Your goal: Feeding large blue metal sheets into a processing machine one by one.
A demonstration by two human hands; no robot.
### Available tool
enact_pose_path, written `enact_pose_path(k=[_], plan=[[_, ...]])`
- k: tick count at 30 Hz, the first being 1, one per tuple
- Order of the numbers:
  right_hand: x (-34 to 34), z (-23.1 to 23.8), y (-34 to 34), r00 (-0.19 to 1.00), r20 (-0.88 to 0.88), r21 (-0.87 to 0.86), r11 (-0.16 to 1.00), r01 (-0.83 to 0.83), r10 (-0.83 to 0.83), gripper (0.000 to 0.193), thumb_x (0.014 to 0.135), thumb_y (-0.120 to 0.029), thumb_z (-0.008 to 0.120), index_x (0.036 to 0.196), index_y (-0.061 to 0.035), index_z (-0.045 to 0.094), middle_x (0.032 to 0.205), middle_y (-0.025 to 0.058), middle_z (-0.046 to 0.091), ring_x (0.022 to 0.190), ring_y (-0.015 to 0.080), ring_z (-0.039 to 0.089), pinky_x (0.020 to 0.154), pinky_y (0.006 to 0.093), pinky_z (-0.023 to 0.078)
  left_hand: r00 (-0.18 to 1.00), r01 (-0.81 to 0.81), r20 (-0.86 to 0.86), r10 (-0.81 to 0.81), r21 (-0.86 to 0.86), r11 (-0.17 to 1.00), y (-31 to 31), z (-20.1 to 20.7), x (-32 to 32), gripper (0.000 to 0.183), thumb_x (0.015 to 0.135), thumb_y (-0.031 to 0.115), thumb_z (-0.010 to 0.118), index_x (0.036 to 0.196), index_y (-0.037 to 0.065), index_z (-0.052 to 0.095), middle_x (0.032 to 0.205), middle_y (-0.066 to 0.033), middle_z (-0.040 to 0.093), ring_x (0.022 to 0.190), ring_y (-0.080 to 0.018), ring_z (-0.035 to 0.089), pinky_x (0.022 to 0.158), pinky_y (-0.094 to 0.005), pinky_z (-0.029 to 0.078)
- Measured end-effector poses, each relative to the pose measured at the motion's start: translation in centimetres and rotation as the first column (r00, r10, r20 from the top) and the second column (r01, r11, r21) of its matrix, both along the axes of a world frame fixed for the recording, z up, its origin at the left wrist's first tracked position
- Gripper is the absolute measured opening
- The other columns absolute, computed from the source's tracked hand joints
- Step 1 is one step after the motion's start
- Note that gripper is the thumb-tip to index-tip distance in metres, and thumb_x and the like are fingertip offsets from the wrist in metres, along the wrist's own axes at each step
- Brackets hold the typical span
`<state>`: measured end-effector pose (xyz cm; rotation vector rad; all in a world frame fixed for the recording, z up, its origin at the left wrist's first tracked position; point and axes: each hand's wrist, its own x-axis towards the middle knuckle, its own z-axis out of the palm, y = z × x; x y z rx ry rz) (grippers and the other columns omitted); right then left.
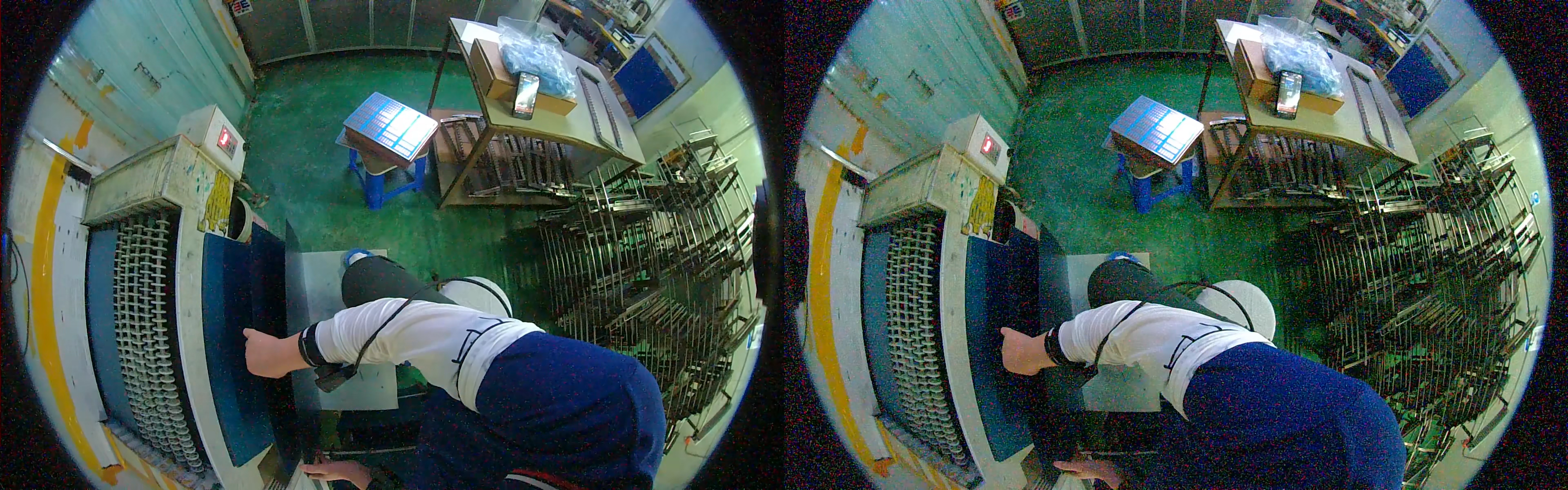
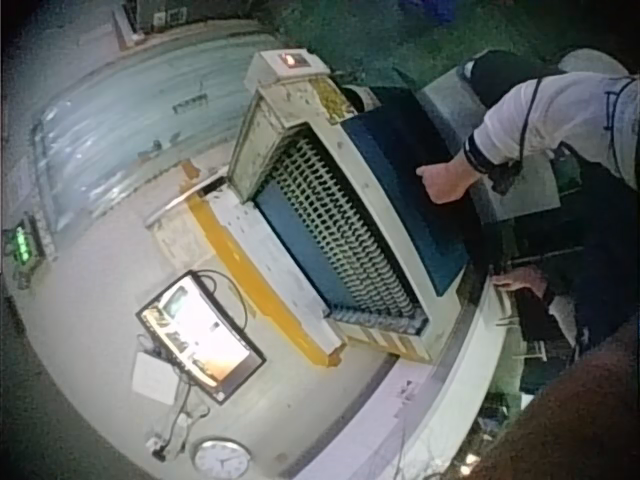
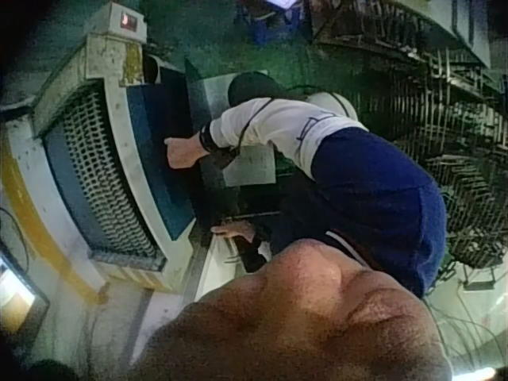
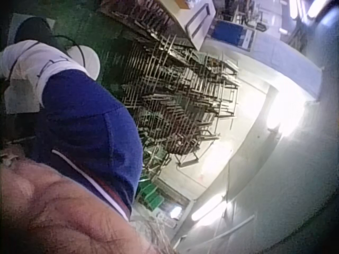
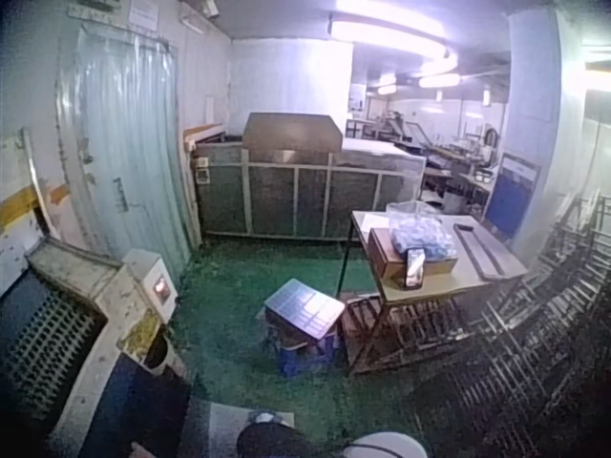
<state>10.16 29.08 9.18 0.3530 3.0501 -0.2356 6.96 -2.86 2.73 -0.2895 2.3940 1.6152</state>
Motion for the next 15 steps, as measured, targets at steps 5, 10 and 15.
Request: enact_pose_path(k=[5, 10, 15], plan=[[0.0, 0.2, 0.1, 1.0, 0.022, -0.006, 1.0, -0.004, 0.005, 0.021, 0.072, -0.024, 0.067, 0.085, -0.0094, 0.074, 0.093, 0.0076, 0.07, 0.092, 0.0253, 0.062, 0.098, 0.0443, 0.034, 1.0, 0.01, -0.02, -0.01, -0.005, 1.0, -0.4, -0.4, -0.2, 0.057, 0.098, 0.041, 0.034, 0.139, 0.003, 0.035, 0.142, -0.0175, 0.036, 0.129, -0.0458, 0.031, 0.107, -0.0612, 0.028], [-0.1, 0.0, 0.2, 1.0, 0.029, -0.013, 1.0, -0.005, 0.006, 0.021, 0.075, -0.024, 0.066, 0.088, -0.0098, 0.073, 0.095, 0.0066, 0.069, 0.092, 0.024, 0.061, 0.097, 0.043, 0.034, 0.998, 0.036, -0.054, -0.037, -0.004, 0.999, -1.4, -1.9, -1.1, 0.057, 0.098, 0.041, 0.034, 0.14, 0.003, 0.035, 0.141, -0.0176, 0.037, 0.126, -0.0445, 0.033, 0.105, -0.0594, 0.03], [0.0, -0.1, 0.2, 1.0, 0.022, 0.004, 1.0, -0.004, 0.004, 0.02, 0.075, -0.024, 0.065, 0.088, -0.0103, 0.073, 0.094, 0.0056, 0.069, 0.091, 0.0229, 0.061, 0.093, 0.0415, 0.035, 0.997, 0.045, -0.069, -0.045, -0.008, 0.999, -1.6, -2.4, -1.3, 0.057, 0.098, 0.042, 0.034, 0.14, 0.003, 0.034, 0.14, -0.0177, 0.037, 0.124, -0.0431, 0.035, 0.104, -0.0576, 0.031]])
